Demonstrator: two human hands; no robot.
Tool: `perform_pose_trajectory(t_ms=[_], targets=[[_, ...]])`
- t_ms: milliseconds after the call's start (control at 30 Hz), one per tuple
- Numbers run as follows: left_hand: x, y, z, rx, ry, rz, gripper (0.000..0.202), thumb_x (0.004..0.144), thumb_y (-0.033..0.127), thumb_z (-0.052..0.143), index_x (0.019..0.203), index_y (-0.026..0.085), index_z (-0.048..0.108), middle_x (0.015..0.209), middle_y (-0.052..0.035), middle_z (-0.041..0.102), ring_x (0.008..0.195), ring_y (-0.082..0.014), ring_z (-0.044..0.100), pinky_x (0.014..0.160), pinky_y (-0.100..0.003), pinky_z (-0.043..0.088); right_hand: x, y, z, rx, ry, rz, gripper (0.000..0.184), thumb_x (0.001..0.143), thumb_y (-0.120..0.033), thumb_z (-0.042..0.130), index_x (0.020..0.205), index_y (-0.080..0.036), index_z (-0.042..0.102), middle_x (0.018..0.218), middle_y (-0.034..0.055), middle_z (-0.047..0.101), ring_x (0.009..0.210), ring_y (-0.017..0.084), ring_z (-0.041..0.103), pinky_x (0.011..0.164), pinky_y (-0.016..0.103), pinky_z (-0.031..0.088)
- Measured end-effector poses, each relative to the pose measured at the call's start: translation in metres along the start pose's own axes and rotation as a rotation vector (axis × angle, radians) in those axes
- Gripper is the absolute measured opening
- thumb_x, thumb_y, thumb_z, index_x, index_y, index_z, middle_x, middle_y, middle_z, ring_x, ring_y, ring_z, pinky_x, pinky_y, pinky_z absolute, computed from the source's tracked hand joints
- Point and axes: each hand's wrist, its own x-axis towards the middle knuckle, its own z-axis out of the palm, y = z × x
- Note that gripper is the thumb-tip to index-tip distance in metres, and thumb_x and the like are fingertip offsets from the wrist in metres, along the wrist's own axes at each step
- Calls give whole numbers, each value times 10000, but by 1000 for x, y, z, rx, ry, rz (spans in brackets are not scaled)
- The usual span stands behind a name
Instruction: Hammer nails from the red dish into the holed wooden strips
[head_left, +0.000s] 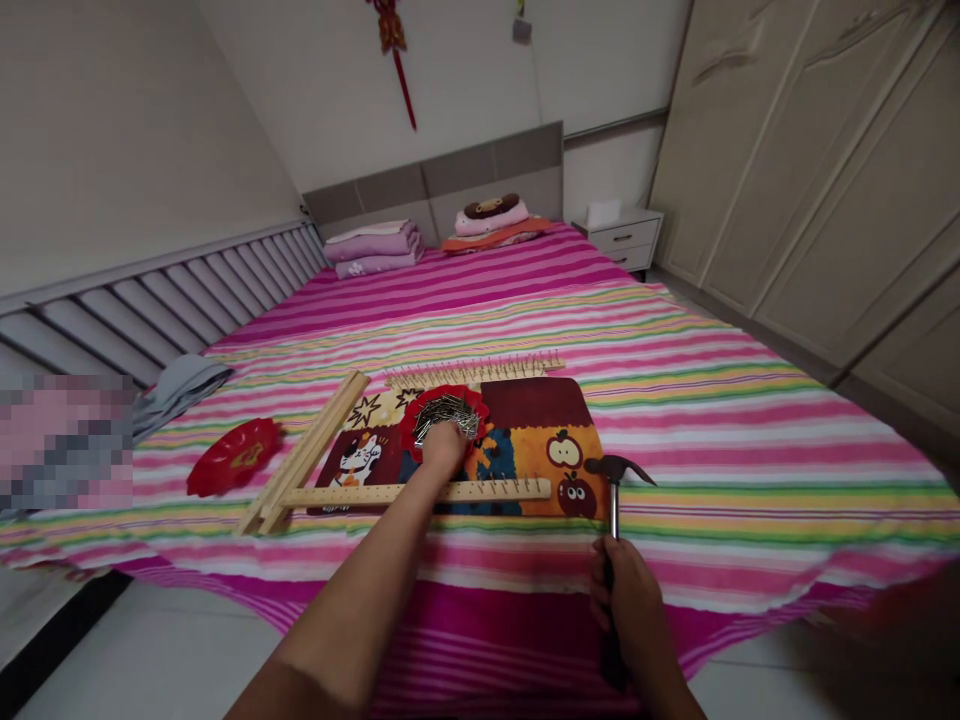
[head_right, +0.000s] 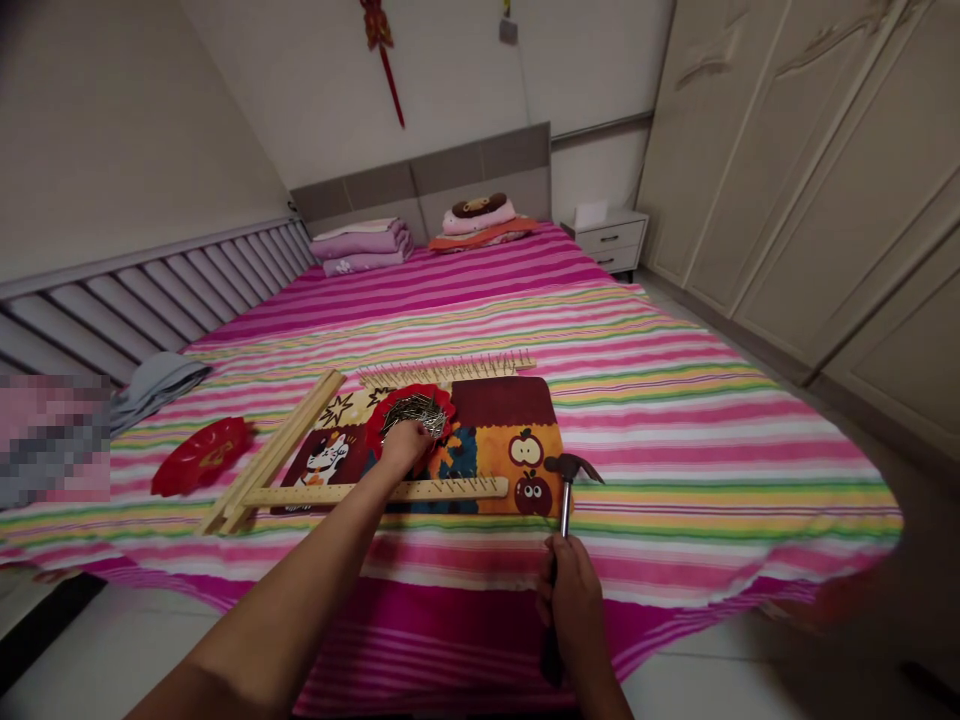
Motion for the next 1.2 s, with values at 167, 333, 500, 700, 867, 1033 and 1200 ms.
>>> perform_pose_trajectory(t_ms=[167,333,500,700,867,1033,1200], targets=[[-3,-9,-14,-125,30,-13,147,626,172,583,484,191,551,480,-3,539,506,-137,502,539,-240,340,0,-2,1,31,-5,10,312,744,-518,576,735,-216,498,530,-84,422,345,59,319,252,159,260],[-35,-24,-22,-510,-48,-7,91,606,273,585,626,186,569,520,36,555,485,-101,471,492,-206,347,-1,-2,0,46,-13,23,301,751,-508,569,740,-215,501,529,-84,426,347,60,321,253,159,258],[-71,-38,-12,-658,-132,-8,215,564,367,637,630,184,545,516,62,504,492,-79,428,491,-190,331,0,0,-2,52,-19,24,310,744,-514,576,735,-213,501,520,-84,428,341,60,324,251,162,265],[-75,-43,1,-662,-112,-21,270,553,421,644,630,181,547,531,57,491,518,-85,424,513,-199,326,-1,-1,-1,58,-20,24,315,731,-521,581,734,-217,499,512,-84,426,338,61,319,247,161,261],[-73,-47,6,-634,-101,4,238,584,402,635,631,182,558,550,48,518,531,-94,456,537,-206,346,-1,-2,-1,52,-22,20,292,748,-500,567,737,-216,501,506,-87,415,336,62,310,244,164,258],[-75,-49,8,-589,-85,32,162,619,333,626,630,177,580,540,52,535,524,-90,466,537,-200,355,-3,-3,0,41,-22,16,281,751,-486,569,734,-215,500,525,-81,434,345,59,315,246,161,263],[-77,-47,9,-520,-65,55,114,638,293,603,657,180,609,591,40,579,561,-97,494,565,-200,376,-3,-3,1,31,-24,18,270,765,-476,549,725,-216,493,516,-83,428,345,63,310,244,162,252]])
